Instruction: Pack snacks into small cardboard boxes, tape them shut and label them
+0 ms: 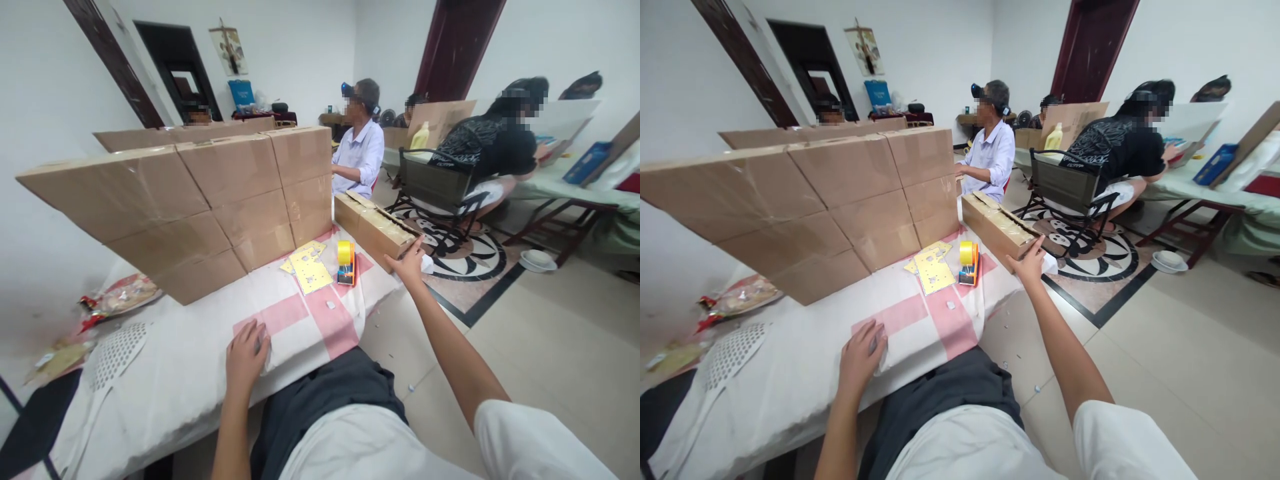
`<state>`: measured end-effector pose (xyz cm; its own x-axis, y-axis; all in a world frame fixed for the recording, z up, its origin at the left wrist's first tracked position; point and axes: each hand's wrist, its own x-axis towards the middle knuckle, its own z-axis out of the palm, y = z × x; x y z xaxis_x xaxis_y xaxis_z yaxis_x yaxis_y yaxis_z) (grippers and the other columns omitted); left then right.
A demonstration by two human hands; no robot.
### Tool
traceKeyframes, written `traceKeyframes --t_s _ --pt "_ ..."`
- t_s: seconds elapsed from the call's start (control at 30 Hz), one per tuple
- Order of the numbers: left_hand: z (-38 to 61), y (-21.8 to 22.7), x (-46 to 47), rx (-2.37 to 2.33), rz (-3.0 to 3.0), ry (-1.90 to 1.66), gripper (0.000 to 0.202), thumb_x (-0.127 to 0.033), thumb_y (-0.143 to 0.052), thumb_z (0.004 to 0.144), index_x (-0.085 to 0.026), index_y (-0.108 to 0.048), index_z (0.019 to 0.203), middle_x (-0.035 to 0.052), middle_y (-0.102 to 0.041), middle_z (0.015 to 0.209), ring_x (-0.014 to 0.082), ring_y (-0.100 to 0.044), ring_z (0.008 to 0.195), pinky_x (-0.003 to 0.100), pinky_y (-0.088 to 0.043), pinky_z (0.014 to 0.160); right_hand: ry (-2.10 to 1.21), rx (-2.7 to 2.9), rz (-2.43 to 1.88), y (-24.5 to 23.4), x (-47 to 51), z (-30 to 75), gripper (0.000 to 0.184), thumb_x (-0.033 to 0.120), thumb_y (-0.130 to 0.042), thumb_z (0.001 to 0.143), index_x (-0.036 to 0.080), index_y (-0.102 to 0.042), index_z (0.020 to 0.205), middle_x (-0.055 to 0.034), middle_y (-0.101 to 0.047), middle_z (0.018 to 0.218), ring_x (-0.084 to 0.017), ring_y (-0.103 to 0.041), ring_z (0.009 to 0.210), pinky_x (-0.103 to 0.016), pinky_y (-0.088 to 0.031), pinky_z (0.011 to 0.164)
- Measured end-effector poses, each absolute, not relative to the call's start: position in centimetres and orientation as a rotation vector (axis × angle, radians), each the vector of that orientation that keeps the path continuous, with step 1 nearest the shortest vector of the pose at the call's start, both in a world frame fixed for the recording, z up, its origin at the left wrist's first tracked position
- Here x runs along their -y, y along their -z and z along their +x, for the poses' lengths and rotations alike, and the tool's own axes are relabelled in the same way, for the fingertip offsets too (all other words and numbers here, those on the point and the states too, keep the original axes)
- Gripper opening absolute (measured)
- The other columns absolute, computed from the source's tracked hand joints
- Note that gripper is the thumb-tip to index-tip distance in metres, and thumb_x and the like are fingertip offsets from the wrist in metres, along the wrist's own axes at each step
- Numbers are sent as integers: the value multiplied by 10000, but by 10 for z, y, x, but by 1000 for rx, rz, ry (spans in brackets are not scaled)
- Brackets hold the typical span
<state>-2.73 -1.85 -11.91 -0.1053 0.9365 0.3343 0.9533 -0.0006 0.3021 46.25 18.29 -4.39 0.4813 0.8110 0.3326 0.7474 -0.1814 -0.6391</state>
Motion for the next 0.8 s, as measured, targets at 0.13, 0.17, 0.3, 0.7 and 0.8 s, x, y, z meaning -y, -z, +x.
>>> traceKeyframes --t_s 0.13,0.17,0.3,0.7,0.8 --pt "-30 125 17 2185 -2071 709 434 -409 -452 1000 -215 -721 1279 103 -647 1448 301 -587 1354 473 -476 1082 -117 1276 -1959 39 -201 454 1386 552 -801 693 180 138 1642 -253 -392 1418 -477 -507 1275 -567 -430 1062" --pt "-30 126 17 2183 -2068 710 437 -411 -449 1001 -216 -722 1280 102 -646 1450 301 -586 1355 474 -476 1083 -118 1268 -1968 38 -205 452 1385 553 -802 696 185 139 1643 -250 -394 1420 -476 -504 1284 -556 -437 1058" --pt "-29 129 16 2175 -2057 732 430 -409 -453 996 -229 -730 1273 99 -642 1455 302 -586 1360 483 -480 1083 -106 1238 -2011 36 -224 437 1353 542 -786 735 198 157 1641 -247 -395 1430 -470 -507 1291 -531 -454 1047" --pt "-29 130 17 2161 -2053 776 409 -402 -491 971 -250 -754 1245 87 -665 1427 299 -612 1337 496 -498 1079 -59 1247 -2037 35 -293 380 1307 550 -741 782 186 177 1639 -289 -345 1496 -511 -476 1318 -569 -482 1023" --pt "-29 130 16 2153 -2045 775 405 -396 -492 971 -252 -759 1240 85 -669 1422 296 -620 1328 488 -508 1069 -186 1370 -2041 33 -306 384 1360 571 -767 755 192 198 1635 -308 -295 1555 -527 -456 1373 -593 -453 1062"
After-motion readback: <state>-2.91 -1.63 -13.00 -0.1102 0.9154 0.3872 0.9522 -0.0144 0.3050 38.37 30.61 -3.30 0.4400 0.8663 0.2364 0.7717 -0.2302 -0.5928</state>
